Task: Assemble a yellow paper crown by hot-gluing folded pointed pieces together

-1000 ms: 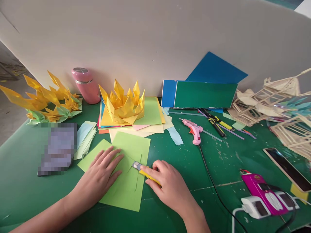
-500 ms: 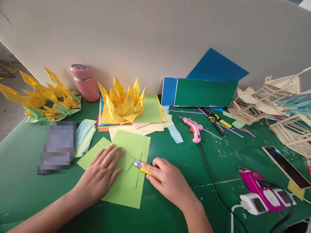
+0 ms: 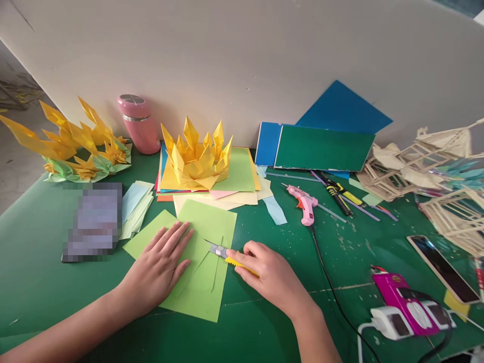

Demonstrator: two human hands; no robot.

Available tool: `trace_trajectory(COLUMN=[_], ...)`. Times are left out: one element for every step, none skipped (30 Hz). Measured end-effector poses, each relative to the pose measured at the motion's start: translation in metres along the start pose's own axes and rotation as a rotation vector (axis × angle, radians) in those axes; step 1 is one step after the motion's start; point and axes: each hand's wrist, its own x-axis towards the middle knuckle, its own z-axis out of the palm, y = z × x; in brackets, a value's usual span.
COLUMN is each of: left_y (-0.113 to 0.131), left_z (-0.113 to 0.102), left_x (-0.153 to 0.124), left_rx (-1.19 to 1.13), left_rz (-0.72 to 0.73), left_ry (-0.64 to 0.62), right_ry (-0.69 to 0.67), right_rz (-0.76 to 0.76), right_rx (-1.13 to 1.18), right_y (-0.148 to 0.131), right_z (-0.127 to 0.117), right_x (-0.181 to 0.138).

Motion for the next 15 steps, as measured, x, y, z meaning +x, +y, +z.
trace_trajectory(left_y=[0.0,0.0,0.0,0.0,0.0,0.001,0.001,0.001,0.001,0.001,0.001,0.002,0.002,0.002,0.002], left_z=[0.0,0.0,0.0,0.0,0.001,0.001,0.001,0.001,0.002,0.002,0.002,0.003,0.003,0.003,0.003], left_x=[0.0,0.0,0.0,0.0,0.0,0.0,0.0,0.0,0.0,-0.001,-0.001,-0.001,-0.001,-0.001,-0.001], left_rx=[-0.007,-0.015,-0.023,-0.028,-0.032,-0.034,-0.034,-0.036,-0.039,-0.043,-0.046,-0.046,-0.042,-0.038,-0.031], left_rz=[0.0,-0.001,-0.005,-0.01,-0.014,-0.016,-0.018,-0.02,-0.022,-0.025,-0.029,-0.034,-0.038,-0.038,-0.037], left_ry=[0.002,0.005,0.009,0.01,0.011,0.01,0.007,0.004,0.001,-0.001,-0.002,-0.002,0.003,0.011,0.02], right_ry=[0.005,0.008,0.009,0.006,-0.001,-0.01,-0.02,-0.029,-0.035,-0.036,-0.036,-0.035,-0.035,-0.034,-0.036], right_rz=[-0.005,-0.01,-0.015,-0.021,-0.026,-0.03,-0.034,-0.037,-0.041,-0.046,-0.054,-0.061,-0.067,-0.071,-0.073], right_rx=[-0.009,-0.019,-0.029,-0.037,-0.042,-0.044,-0.045,-0.045,-0.045,-0.046,-0.048,-0.052,-0.055,-0.058,-0.058], right_y=[0.001,0.001,0.002,0.002,0.003,0.003,0.004,0.004,0.004,0.005,0.005,0.005,0.006,0.006,0.006], right_z=[0.0,-0.001,-0.001,-0.002,-0.003,-0.003,-0.004,-0.004,-0.005,-0.005,-0.005,-0.005,-0.006,-0.006,-0.006], right_x=[0.001,0.002,0.004,0.006,0.007,0.01,0.012,0.014,0.016,0.018,0.021,0.023,0.025,0.027,0.029])
